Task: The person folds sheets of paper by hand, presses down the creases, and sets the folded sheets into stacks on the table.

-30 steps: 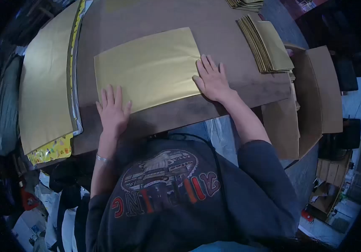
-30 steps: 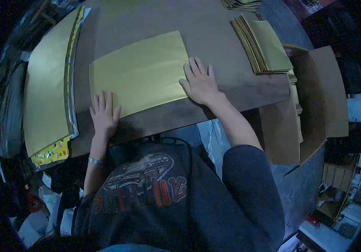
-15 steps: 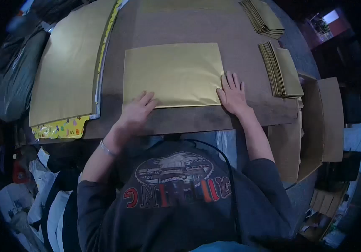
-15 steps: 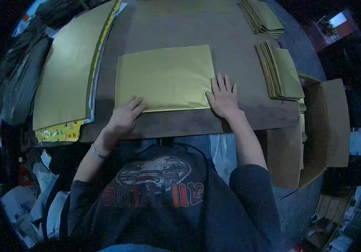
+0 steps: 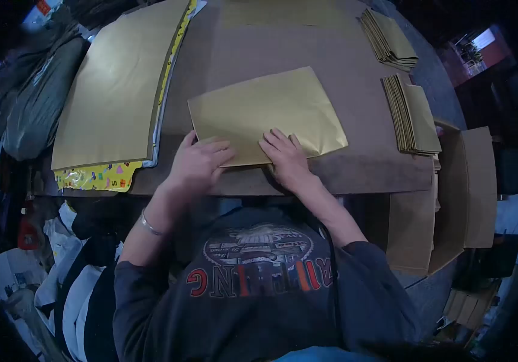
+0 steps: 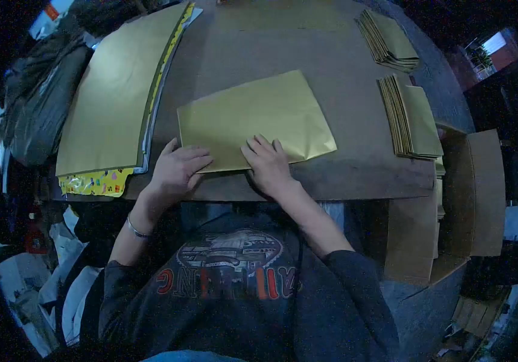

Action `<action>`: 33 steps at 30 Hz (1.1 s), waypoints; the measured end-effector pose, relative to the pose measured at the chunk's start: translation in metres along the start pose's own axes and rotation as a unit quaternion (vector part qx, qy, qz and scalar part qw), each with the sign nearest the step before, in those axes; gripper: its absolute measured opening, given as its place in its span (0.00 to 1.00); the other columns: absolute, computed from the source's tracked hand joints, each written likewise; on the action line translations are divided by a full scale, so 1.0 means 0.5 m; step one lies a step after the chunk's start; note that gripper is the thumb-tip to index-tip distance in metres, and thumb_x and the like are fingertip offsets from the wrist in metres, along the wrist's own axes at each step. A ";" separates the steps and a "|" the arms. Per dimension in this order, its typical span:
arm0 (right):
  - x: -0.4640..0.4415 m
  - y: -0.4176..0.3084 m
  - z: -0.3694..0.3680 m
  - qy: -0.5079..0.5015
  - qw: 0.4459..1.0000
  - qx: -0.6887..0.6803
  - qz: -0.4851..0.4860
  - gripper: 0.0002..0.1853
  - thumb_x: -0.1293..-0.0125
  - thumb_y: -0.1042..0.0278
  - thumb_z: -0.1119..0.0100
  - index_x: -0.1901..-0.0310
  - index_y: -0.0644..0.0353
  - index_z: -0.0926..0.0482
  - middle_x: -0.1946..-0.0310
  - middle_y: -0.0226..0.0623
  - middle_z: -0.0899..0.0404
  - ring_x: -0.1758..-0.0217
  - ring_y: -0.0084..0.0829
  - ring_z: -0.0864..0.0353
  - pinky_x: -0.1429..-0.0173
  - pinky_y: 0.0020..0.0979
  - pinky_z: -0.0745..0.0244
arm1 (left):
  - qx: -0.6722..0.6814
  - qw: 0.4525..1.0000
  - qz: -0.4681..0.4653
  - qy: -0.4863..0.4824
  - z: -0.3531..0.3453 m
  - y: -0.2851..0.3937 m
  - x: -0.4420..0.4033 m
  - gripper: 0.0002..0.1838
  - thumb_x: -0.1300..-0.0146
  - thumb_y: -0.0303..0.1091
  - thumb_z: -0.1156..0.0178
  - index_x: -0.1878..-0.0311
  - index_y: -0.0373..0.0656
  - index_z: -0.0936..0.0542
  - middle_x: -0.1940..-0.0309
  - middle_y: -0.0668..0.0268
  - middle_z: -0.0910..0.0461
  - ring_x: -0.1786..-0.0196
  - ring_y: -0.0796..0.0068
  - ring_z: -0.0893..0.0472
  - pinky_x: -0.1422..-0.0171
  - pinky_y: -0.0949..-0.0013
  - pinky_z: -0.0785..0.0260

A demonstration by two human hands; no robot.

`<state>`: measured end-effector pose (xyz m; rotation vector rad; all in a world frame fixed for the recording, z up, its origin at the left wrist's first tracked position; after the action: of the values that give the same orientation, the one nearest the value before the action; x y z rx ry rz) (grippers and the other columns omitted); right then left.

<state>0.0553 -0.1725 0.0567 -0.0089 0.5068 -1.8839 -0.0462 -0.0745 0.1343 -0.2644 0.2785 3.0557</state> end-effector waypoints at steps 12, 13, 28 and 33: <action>0.101 0.045 0.158 0.086 0.969 -0.174 0.150 0.20 0.36 0.68 0.39 0.42 0.53 0.22 0.40 0.42 0.23 0.32 0.51 0.30 0.30 0.52 0.37 | 0.396 0.892 0.182 0.122 -0.104 -0.238 0.019 0.40 0.46 0.27 0.30 0.29 0.43 0.36 0.30 0.56 0.35 0.30 0.59 0.31 0.27 0.64 0.37; 0.107 0.041 0.152 0.060 0.973 -0.156 0.161 0.21 0.36 0.68 0.39 0.40 0.52 0.23 0.39 0.41 0.23 0.30 0.50 0.31 0.28 0.53 0.39 | 0.277 0.943 0.086 0.161 -0.071 -0.198 0.004 0.28 0.45 0.25 0.33 0.38 0.46 0.23 0.33 0.56 0.29 0.34 0.58 0.27 0.30 0.63 0.35; 0.199 0.156 0.097 0.008 1.000 -0.021 0.005 0.26 0.40 0.69 0.36 0.38 0.53 0.28 0.33 0.42 0.31 0.28 0.49 0.36 0.28 0.57 0.40 | 0.129 0.991 0.006 -0.021 -0.173 -0.044 0.094 0.17 0.50 0.27 0.36 0.54 0.49 0.18 0.42 0.65 0.21 0.32 0.62 0.28 0.29 0.44 0.39; 0.195 0.135 0.102 -0.006 0.998 -0.014 0.055 0.22 0.44 0.73 0.35 0.45 0.55 0.21 0.39 0.39 0.24 0.31 0.46 0.30 0.30 0.51 0.34 | 0.096 0.994 -0.002 -0.057 -0.147 -0.018 0.069 0.18 0.52 0.29 0.33 0.54 0.48 0.17 0.43 0.65 0.21 0.33 0.61 0.27 0.28 0.43 0.40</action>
<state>0.0920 -0.2963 0.0564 -0.0101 0.5145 -1.7677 -0.0671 -0.0775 0.0554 -0.0803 0.5597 2.9965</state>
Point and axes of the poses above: each hand's wrist, its own x-axis away from the middle knuckle, its own z-axis out of the back of the hand, y = z × x, the point moved 10 cm from there along -x, towards the middle knuckle
